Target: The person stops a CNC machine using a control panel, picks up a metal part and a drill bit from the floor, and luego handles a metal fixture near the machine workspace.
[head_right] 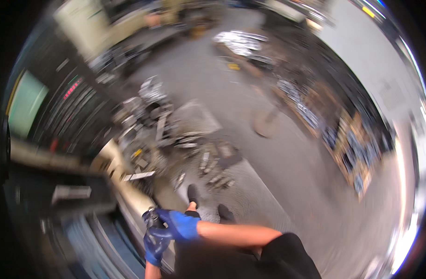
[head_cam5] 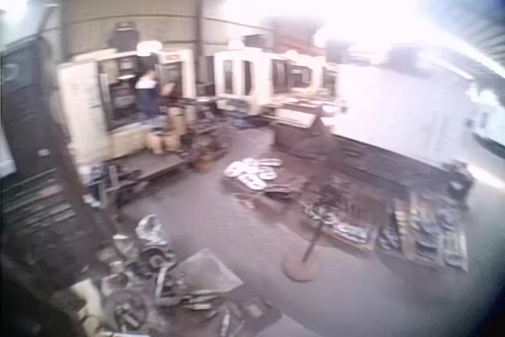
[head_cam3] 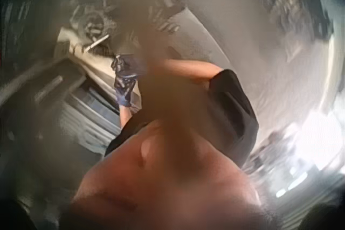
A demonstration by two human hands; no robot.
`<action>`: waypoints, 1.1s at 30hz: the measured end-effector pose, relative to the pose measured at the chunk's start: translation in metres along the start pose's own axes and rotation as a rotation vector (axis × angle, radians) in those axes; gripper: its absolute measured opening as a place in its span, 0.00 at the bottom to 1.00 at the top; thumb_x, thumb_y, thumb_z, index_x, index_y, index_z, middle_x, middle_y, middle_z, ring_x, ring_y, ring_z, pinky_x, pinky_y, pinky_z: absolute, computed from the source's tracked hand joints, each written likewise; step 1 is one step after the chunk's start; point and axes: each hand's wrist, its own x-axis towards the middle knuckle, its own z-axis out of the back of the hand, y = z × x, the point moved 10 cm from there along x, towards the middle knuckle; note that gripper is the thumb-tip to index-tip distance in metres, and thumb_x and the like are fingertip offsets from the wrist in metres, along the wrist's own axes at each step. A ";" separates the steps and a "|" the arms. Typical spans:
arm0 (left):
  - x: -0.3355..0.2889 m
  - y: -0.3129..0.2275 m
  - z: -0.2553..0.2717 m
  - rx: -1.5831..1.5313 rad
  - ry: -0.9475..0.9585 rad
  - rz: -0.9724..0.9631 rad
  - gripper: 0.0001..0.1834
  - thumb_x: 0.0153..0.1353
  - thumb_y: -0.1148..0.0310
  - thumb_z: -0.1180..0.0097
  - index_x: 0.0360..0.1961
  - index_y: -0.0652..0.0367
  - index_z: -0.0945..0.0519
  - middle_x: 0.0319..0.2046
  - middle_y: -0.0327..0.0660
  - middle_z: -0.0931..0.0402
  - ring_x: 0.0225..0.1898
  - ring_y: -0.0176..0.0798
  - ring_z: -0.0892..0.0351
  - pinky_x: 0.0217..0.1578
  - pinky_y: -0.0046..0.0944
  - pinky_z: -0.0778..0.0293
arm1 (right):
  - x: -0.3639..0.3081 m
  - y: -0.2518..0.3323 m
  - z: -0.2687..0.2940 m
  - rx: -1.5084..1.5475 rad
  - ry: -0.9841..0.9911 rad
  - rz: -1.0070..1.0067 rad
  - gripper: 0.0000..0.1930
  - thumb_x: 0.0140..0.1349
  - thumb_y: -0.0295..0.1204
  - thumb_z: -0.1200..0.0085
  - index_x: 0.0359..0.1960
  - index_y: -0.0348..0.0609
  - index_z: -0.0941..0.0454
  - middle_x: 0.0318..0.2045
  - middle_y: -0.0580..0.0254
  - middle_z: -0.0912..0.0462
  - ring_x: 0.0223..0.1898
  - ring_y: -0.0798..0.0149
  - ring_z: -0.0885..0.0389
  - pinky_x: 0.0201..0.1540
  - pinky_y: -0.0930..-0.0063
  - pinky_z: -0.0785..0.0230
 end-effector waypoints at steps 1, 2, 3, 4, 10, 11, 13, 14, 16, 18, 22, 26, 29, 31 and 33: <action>-0.020 0.004 0.017 -0.075 -0.102 -0.054 0.29 0.53 0.66 0.30 0.55 0.63 0.25 0.49 0.45 0.20 0.49 0.41 0.20 0.52 0.39 0.24 | 0.006 0.020 -0.020 0.040 0.131 0.027 0.28 0.66 0.38 0.42 0.65 0.41 0.33 0.52 0.52 0.21 0.55 0.60 0.22 0.59 0.65 0.31; -0.040 0.006 0.029 -0.140 -0.189 -0.118 0.29 0.53 0.65 0.29 0.55 0.64 0.25 0.48 0.45 0.20 0.49 0.41 0.19 0.52 0.40 0.24 | 0.007 0.035 -0.037 0.105 0.213 0.070 0.28 0.66 0.37 0.41 0.65 0.40 0.32 0.54 0.52 0.21 0.56 0.60 0.23 0.60 0.65 0.32; -0.056 0.005 0.042 -0.084 -0.237 -0.201 0.30 0.51 0.64 0.28 0.54 0.63 0.24 0.48 0.44 0.20 0.48 0.40 0.19 0.50 0.40 0.24 | 0.007 0.046 -0.049 0.170 0.277 0.103 0.28 0.65 0.36 0.41 0.64 0.40 0.32 0.55 0.53 0.22 0.57 0.60 0.23 0.62 0.65 0.33; -0.075 0.005 0.056 -0.024 -0.303 -0.276 0.31 0.49 0.63 0.27 0.53 0.63 0.24 0.47 0.43 0.19 0.48 0.39 0.19 0.48 0.40 0.23 | 0.009 0.058 -0.063 0.117 0.359 0.159 0.27 0.66 0.35 0.41 0.64 0.39 0.32 0.57 0.53 0.22 0.58 0.61 0.24 0.62 0.66 0.33; -0.173 0.008 0.121 -0.257 -0.585 -0.289 0.39 0.46 0.63 0.24 0.59 0.64 0.28 0.46 0.41 0.19 0.46 0.36 0.20 0.47 0.39 0.23 | 0.071 0.017 -0.104 -0.027 0.306 0.025 0.13 0.67 0.26 0.45 0.53 0.38 0.21 0.49 0.59 0.17 0.51 0.67 0.20 0.56 0.72 0.28; -0.184 0.021 0.137 -0.261 -0.660 -0.309 0.39 0.46 0.63 0.24 0.58 0.64 0.28 0.45 0.42 0.19 0.45 0.36 0.20 0.48 0.38 0.23 | 0.091 0.017 -0.104 -0.194 0.261 0.123 0.15 0.67 0.30 0.42 0.54 0.41 0.21 0.46 0.61 0.16 0.45 0.73 0.20 0.49 0.75 0.25; -0.210 0.054 0.164 -0.377 -0.822 -0.284 0.38 0.46 0.64 0.26 0.58 0.65 0.28 0.43 0.41 0.19 0.41 0.36 0.20 0.43 0.38 0.23 | 0.141 0.008 -0.096 -0.295 0.193 0.153 0.15 0.66 0.31 0.42 0.52 0.39 0.21 0.43 0.60 0.15 0.44 0.71 0.20 0.47 0.74 0.25; -0.223 0.070 0.174 -0.374 -0.902 -0.312 0.37 0.46 0.65 0.28 0.58 0.65 0.28 0.41 0.40 0.19 0.38 0.35 0.20 0.39 0.37 0.24 | 0.168 -0.002 -0.089 -0.242 0.172 0.144 0.15 0.67 0.31 0.42 0.52 0.36 0.21 0.43 0.59 0.15 0.43 0.70 0.20 0.48 0.73 0.25; -0.265 0.074 0.198 -0.427 -1.143 -0.251 0.35 0.46 0.70 0.31 0.58 0.64 0.28 0.36 0.38 0.21 0.32 0.31 0.23 0.31 0.32 0.27 | 0.226 -0.003 -0.086 -0.214 0.043 0.115 0.16 0.67 0.30 0.43 0.51 0.31 0.22 0.42 0.57 0.15 0.42 0.70 0.20 0.49 0.74 0.27; -0.276 0.081 0.219 -0.511 -1.183 -0.250 0.32 0.51 0.70 0.36 0.58 0.62 0.30 0.33 0.36 0.26 0.28 0.29 0.27 0.26 0.29 0.31 | 0.291 0.006 -0.043 -0.368 -0.213 0.252 0.13 0.67 0.31 0.45 0.45 0.31 0.19 0.38 0.54 0.13 0.39 0.67 0.19 0.47 0.71 0.27; -0.309 0.172 0.263 -0.555 -1.340 -0.266 0.28 0.56 0.69 0.41 0.58 0.61 0.32 0.22 0.31 0.34 0.18 0.27 0.35 0.17 0.29 0.39 | 0.419 0.029 0.008 -0.528 -0.490 0.359 0.13 0.69 0.36 0.49 0.36 0.38 0.18 0.31 0.50 0.15 0.32 0.58 0.17 0.38 0.64 0.28; -0.316 0.160 0.261 -0.737 -1.496 -0.057 0.26 0.56 0.68 0.43 0.58 0.61 0.31 0.18 0.29 0.37 0.14 0.26 0.39 0.15 0.29 0.43 | 0.482 0.073 -0.008 -0.887 -0.616 0.223 0.23 0.69 0.50 0.55 0.41 0.43 0.18 0.41 0.38 0.19 0.46 0.33 0.23 0.45 0.45 0.28; -0.315 0.154 0.249 -0.844 -1.710 -0.063 0.19 0.58 0.71 0.47 0.51 0.62 0.25 0.15 0.27 0.41 0.13 0.25 0.43 0.14 0.31 0.46 | 0.535 0.064 0.003 -1.325 -0.471 0.425 0.17 0.70 0.41 0.57 0.41 0.45 0.17 0.41 0.43 0.17 0.40 0.36 0.19 0.42 0.48 0.25; -0.321 0.132 0.248 -0.820 -1.753 -0.078 0.20 0.56 0.74 0.45 0.51 0.64 0.24 0.16 0.29 0.36 0.11 0.25 0.41 0.12 0.29 0.44 | 0.534 0.069 -0.011 -1.439 -0.293 0.589 0.16 0.69 0.33 0.58 0.51 0.46 0.20 0.46 0.47 0.17 0.39 0.41 0.18 0.41 0.50 0.24; -0.322 0.131 0.251 -0.839 -1.729 -0.011 0.21 0.51 0.74 0.41 0.49 0.64 0.23 0.17 0.30 0.33 0.12 0.26 0.40 0.12 0.29 0.43 | 0.569 0.035 0.037 -1.497 -0.317 0.508 0.17 0.69 0.35 0.55 0.51 0.41 0.19 0.49 0.49 0.17 0.48 0.46 0.18 0.48 0.55 0.26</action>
